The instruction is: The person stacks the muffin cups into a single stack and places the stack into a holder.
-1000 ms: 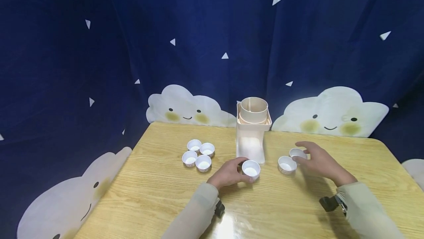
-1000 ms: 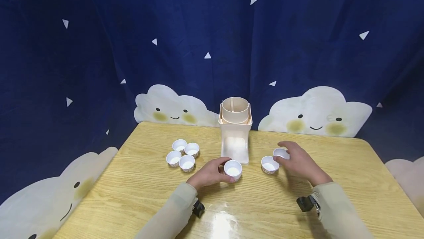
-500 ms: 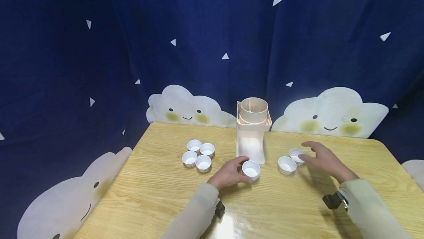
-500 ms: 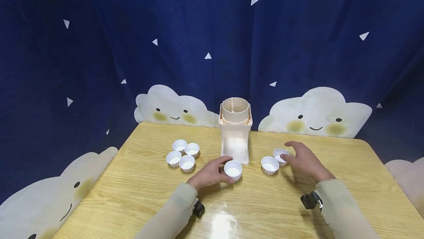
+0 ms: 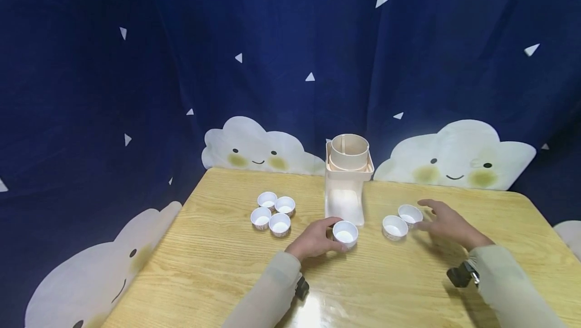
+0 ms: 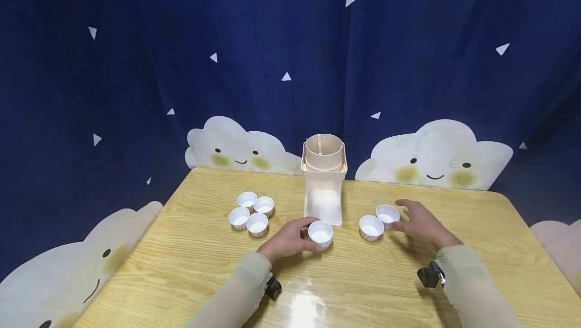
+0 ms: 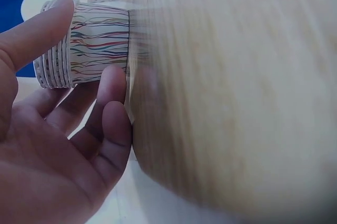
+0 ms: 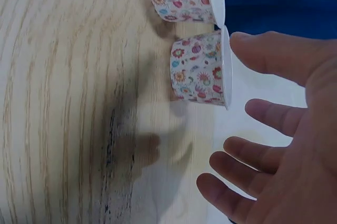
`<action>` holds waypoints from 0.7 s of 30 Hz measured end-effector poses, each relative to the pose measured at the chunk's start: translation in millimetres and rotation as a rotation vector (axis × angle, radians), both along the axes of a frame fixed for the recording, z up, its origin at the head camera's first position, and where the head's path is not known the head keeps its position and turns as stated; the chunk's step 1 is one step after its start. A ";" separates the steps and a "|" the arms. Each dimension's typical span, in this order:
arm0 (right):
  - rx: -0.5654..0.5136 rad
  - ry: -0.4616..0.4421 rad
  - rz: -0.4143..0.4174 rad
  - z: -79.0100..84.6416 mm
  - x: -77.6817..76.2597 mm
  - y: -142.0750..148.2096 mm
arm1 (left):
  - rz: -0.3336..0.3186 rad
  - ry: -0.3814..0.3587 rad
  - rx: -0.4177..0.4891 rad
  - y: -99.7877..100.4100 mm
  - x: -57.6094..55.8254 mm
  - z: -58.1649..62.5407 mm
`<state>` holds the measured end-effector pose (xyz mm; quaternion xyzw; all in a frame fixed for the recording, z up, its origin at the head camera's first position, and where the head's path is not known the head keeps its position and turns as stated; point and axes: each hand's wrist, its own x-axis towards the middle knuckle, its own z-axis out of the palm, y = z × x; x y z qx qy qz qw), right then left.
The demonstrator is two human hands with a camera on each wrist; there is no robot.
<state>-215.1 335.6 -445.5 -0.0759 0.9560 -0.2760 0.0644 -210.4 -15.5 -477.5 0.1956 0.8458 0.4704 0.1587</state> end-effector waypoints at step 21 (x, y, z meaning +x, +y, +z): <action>0.073 0.079 0.071 -10.9 -10.9 -5.2 | -0.026 0.004 0.013 -1.2 -2.2 -1.2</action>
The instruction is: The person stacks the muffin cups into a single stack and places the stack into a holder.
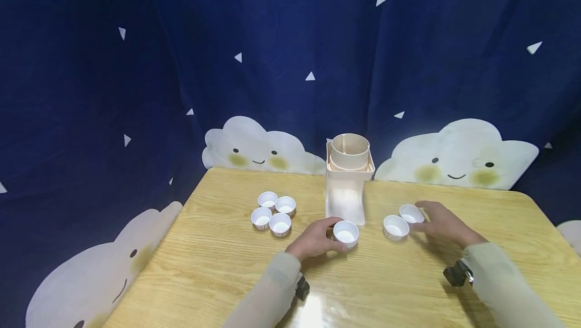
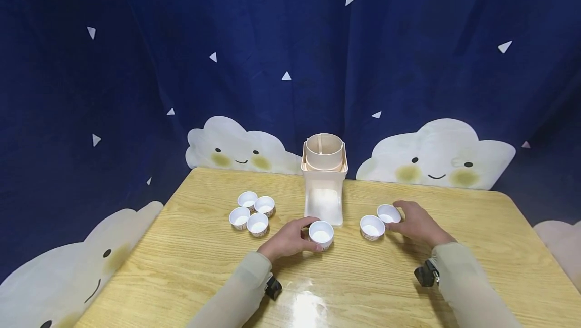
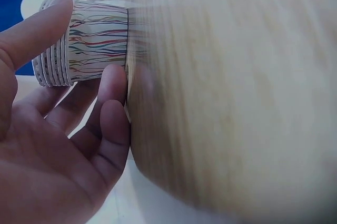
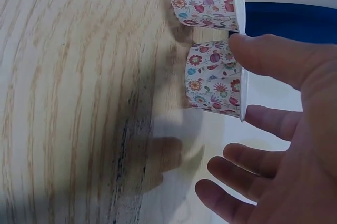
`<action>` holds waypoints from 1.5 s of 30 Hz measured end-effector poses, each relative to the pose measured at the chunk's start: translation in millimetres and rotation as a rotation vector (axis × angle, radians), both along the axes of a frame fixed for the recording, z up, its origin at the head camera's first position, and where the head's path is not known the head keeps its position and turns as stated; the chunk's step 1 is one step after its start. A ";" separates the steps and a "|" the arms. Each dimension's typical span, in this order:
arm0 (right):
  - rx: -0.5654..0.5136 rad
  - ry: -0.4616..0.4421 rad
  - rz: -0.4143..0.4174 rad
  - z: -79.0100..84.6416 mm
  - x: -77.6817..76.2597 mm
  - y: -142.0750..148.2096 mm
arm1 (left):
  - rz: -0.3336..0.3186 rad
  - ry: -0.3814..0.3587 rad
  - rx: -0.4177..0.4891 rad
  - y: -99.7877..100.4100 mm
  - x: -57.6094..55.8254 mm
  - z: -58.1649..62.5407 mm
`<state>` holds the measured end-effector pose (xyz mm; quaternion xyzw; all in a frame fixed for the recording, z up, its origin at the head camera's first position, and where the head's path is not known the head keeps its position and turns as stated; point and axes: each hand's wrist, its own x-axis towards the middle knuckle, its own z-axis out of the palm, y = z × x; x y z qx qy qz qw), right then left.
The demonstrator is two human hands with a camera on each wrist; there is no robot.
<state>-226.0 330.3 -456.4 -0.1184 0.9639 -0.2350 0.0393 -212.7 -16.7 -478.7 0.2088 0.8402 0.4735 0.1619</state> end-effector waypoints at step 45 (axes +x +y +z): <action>-0.045 0.056 -0.112 10.0 7.9 0.9 | 0.028 -0.034 0.025 0.9 0.2 -1.5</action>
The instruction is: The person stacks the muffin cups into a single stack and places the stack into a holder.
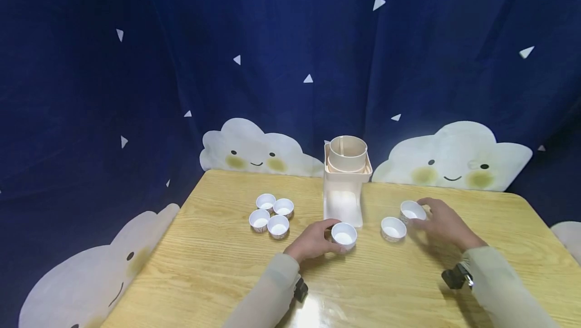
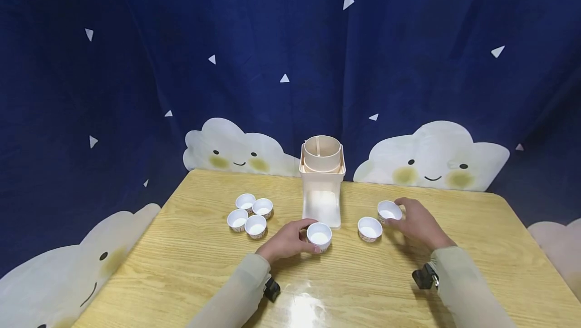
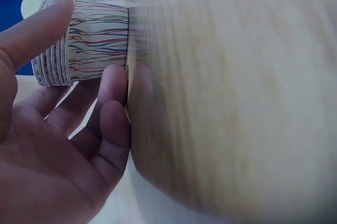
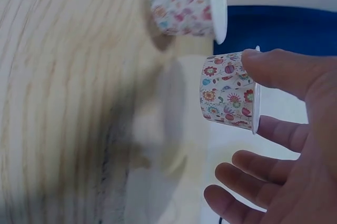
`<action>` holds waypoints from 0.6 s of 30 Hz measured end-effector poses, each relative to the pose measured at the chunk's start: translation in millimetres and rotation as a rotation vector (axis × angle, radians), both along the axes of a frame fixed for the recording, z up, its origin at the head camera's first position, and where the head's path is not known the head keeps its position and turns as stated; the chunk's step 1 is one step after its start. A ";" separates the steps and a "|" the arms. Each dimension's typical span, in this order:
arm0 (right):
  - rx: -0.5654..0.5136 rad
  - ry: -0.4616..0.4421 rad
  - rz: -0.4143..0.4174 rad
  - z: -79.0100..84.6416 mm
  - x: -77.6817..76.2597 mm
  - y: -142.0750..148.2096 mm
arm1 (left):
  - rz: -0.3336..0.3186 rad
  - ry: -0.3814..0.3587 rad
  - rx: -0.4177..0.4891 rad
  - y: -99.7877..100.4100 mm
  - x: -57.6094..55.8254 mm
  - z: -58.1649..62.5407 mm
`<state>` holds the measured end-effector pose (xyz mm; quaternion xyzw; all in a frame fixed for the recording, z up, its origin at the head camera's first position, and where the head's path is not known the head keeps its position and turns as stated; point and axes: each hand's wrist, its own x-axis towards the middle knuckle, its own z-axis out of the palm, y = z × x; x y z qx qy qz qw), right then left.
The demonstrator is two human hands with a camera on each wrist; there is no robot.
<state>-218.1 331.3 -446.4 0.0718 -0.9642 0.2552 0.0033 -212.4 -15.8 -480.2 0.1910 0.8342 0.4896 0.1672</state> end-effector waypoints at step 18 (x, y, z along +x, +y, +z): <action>-0.009 0.033 0.012 26.8 14.7 -14.1 | -0.013 0.022 0.000 -0.4 1.3 3.2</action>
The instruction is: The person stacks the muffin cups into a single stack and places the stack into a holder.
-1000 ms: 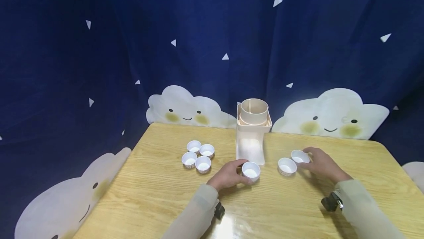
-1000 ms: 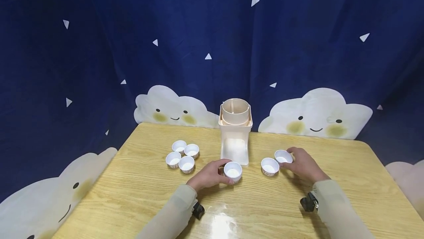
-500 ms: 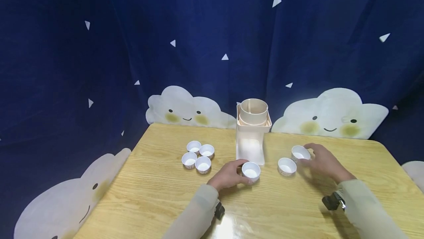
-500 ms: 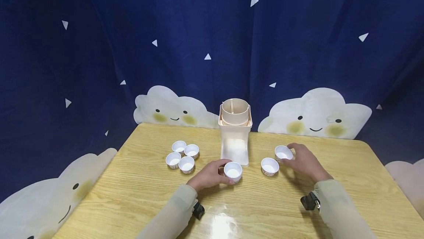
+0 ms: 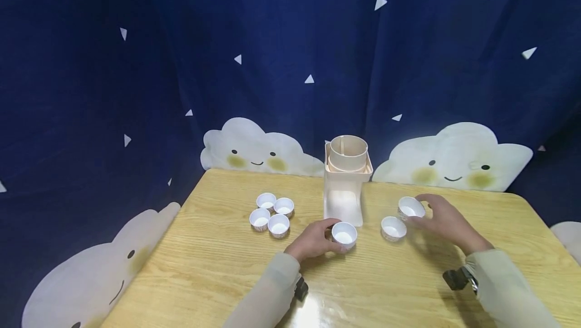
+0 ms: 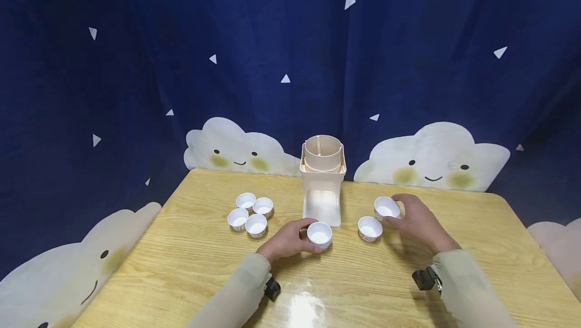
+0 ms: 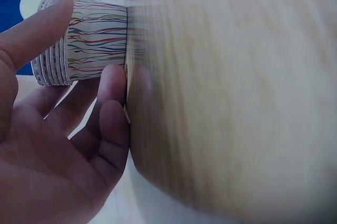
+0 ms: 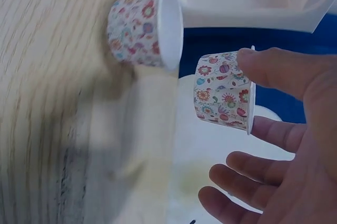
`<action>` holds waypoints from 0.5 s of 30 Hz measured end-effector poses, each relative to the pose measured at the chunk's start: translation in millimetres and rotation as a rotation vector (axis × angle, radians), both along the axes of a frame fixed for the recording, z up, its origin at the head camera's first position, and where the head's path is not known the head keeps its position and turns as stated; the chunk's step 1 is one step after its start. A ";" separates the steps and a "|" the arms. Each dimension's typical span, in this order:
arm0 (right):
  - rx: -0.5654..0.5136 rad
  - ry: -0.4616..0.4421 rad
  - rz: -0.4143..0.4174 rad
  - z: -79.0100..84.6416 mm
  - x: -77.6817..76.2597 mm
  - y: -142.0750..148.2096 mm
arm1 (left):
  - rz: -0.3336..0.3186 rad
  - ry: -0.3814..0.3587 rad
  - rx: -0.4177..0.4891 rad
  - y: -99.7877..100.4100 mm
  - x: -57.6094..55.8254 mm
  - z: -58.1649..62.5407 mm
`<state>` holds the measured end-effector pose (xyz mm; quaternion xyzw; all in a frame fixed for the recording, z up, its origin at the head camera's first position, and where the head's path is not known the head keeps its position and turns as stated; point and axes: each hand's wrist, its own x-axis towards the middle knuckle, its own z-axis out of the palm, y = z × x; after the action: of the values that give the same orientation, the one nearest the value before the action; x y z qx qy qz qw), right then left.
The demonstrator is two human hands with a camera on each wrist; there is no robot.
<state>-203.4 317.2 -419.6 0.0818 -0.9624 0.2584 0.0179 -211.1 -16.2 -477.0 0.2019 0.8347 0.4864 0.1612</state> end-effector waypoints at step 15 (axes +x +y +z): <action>-0.014 0.119 0.052 17.4 12.1 -29.3 | 0.012 -0.013 0.001 0.3 0.1 -1.8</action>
<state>-191.3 287.9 -402.2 0.1220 -0.9553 0.2602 0.0689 -211.0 -15.9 -478.8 0.1939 0.8345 0.4892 0.1633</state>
